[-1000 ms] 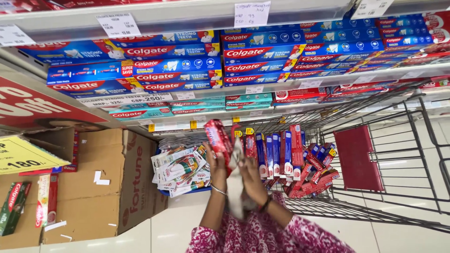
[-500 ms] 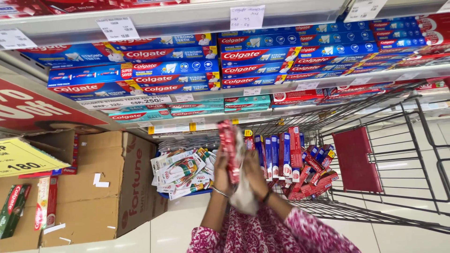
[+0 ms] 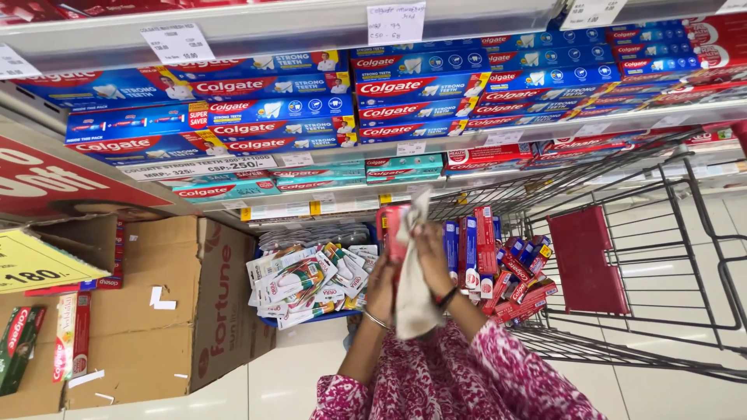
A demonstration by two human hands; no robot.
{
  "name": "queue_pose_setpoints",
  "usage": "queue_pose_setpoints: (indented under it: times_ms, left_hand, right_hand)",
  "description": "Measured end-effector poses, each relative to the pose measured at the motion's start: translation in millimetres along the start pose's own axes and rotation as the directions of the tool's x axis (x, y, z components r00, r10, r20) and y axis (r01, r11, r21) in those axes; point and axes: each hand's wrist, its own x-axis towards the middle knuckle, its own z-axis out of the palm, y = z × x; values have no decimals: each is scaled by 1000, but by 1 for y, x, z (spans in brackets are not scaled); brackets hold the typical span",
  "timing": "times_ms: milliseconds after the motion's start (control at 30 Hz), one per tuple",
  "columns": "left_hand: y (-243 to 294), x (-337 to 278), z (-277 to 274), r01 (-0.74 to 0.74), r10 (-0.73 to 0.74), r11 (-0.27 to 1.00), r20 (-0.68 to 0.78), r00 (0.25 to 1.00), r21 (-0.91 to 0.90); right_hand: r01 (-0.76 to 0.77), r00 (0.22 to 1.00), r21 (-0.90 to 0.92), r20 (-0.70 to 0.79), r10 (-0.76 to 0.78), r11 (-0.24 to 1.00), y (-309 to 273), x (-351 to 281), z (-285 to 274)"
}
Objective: The person is stocking toothpaste on a shelf in a convenience store.
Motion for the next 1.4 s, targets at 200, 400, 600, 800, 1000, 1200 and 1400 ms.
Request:
queue_pose_setpoints:
  times_ms: [200, 400, 600, 800, 1000, 1200, 1400]
  left_hand:
    - [48, 15, -4, 50, -76, 989, -194, 978, -138]
    - [12, 5, 15, 105, -112, 965, -18, 994, -239]
    - [20, 9, 33, 129, -128, 991, -28, 991, 43]
    - [43, 21, -5, 121, -151, 981, -201, 968, -154]
    - [-78, 61, -73, 70, -35, 886, 83, 996, -457]
    - [-3, 38, -20, 300, -329, 506, 141, 934, -809]
    - [-34, 52, -36, 267, -325, 691, 41, 945, -672]
  right_hand:
    - [200, 952, -155, 265, -154, 968, 34, -82, 3]
    - [-87, 995, -2, 53, 87, 996, 42, 6, -12]
    - [56, 992, -110, 115, -43, 992, 76, 10, 1]
    - [26, 971, -86, 239, -5, 996, -34, -74, 9]
    - [315, 933, -380, 293, -209, 870, -88, -80, 4]
    - [523, 848, -426, 347, -400, 738, -40, -76, -15]
    - [571, 819, -482, 379, -430, 664, -56, -78, -17]
